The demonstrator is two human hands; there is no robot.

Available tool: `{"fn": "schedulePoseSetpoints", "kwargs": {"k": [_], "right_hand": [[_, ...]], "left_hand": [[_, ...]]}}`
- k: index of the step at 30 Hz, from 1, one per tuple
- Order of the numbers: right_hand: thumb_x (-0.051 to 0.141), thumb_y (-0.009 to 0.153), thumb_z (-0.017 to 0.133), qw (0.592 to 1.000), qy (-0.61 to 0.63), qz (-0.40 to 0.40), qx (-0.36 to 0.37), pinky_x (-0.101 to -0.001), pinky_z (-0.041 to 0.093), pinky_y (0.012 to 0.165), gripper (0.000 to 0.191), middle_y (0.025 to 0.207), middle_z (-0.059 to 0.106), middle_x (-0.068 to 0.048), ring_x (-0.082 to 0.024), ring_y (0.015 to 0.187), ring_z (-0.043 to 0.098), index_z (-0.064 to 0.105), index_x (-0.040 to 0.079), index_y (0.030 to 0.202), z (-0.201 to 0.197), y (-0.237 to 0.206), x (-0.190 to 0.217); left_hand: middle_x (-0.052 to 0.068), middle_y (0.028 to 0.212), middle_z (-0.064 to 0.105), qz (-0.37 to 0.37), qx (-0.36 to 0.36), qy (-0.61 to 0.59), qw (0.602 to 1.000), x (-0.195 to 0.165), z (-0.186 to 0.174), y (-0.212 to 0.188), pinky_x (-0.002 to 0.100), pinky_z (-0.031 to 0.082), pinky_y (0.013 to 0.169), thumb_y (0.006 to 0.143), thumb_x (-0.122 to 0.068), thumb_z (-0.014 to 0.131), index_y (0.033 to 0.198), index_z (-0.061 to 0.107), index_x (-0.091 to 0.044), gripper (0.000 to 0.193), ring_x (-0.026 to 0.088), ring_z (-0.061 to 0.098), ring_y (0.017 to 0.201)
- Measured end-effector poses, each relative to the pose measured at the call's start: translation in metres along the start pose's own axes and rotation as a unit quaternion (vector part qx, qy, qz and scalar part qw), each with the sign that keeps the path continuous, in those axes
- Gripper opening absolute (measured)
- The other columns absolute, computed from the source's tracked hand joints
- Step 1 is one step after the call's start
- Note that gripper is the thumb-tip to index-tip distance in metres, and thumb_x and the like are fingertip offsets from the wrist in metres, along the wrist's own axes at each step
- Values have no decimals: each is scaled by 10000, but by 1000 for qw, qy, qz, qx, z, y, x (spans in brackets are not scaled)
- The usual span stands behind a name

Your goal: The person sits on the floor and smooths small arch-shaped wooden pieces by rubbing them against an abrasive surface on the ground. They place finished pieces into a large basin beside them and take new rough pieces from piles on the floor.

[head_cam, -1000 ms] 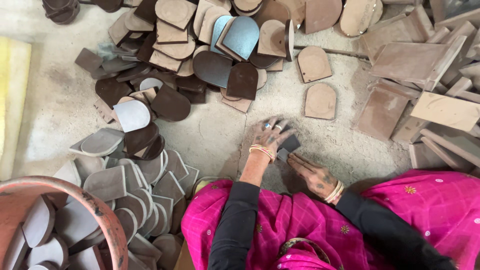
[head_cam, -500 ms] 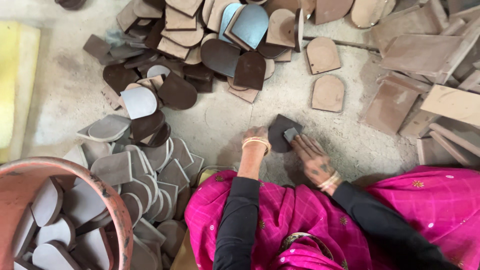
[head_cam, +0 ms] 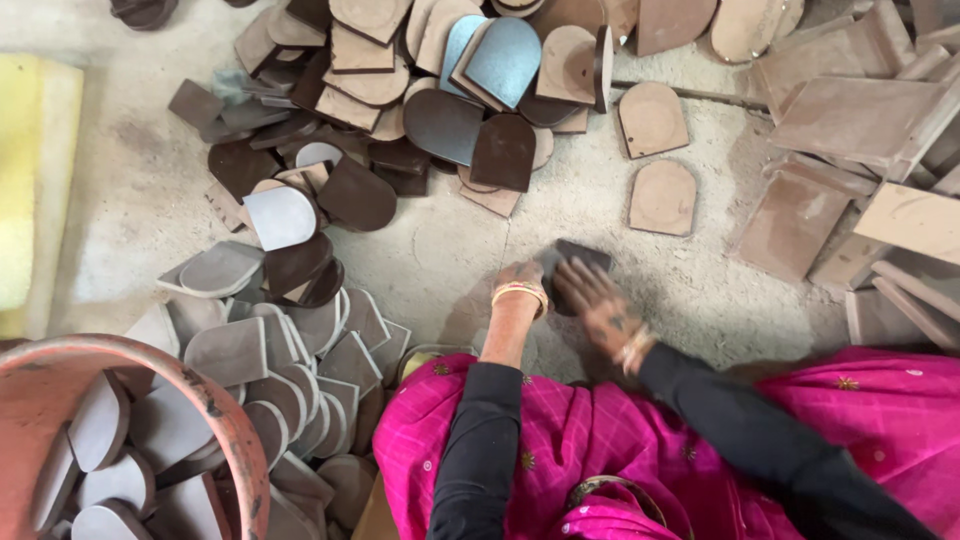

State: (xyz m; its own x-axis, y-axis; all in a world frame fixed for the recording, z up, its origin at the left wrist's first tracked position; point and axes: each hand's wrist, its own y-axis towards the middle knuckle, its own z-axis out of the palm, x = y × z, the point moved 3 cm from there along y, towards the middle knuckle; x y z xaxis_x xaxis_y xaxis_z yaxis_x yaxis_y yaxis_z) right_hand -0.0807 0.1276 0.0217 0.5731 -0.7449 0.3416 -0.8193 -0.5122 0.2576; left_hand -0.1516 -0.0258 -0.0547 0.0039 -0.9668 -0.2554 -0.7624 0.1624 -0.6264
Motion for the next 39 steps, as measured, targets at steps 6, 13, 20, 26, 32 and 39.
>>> {"fn": "schedulePoseSetpoints", "kwargs": {"k": [6,13,20,26,32,39], "right_hand": [[23,801,547,999,-27,18,7,-467,278,1242,711,1600,400,-216,-358,1504,355,445,-41,1502,7,-1,-9],[5,805,530,999,-30,34,31,-462,329,1232,671,1586,439,-197,-341,1498,403,484,-38,1473,12,5,-14],[-18,872,536,993,-56,99,-35,-458,319,1251,646,1606,436,-177,-327,1511,409,462,-2,1514,-8,-25,-17],[-8,830,547,995,9,75,-62,-484,307,1250,679,1594,417,-222,-388,1516,364,438,-37,1500,12,10,-10],[-3,818,564,995,-19,96,-16,-472,317,1226,695,1607,431,-199,-353,1514,376,462,-4,1505,-12,-20,-17],[-23,765,557,997,8,75,-18,-470,316,1251,737,1592,428,-231,-388,1519,373,467,-56,1496,14,6,-18]], "left_hand": [[166,1348,608,15,-72,-4,997,-1,-2,3,497,503,985,645,-302,937,1254,676,-140,682,382,575,1258],[149,1288,728,-2,-11,33,999,-7,-14,-9,447,589,978,786,-304,856,1159,780,-130,419,356,703,1190],[145,1316,685,5,41,41,998,-10,-9,4,459,557,987,746,-340,893,1204,739,-150,519,358,654,1217],[135,1321,690,10,-19,26,999,-10,-9,1,459,557,1000,750,-350,889,1209,745,-159,518,350,655,1236],[126,1374,626,-4,73,50,996,-18,-22,-14,458,522,1039,704,-440,942,1268,685,-166,678,352,599,1283],[129,1370,684,21,29,76,996,-20,-21,-16,436,563,1030,691,-385,922,1264,726,-157,646,338,655,1270]]}}
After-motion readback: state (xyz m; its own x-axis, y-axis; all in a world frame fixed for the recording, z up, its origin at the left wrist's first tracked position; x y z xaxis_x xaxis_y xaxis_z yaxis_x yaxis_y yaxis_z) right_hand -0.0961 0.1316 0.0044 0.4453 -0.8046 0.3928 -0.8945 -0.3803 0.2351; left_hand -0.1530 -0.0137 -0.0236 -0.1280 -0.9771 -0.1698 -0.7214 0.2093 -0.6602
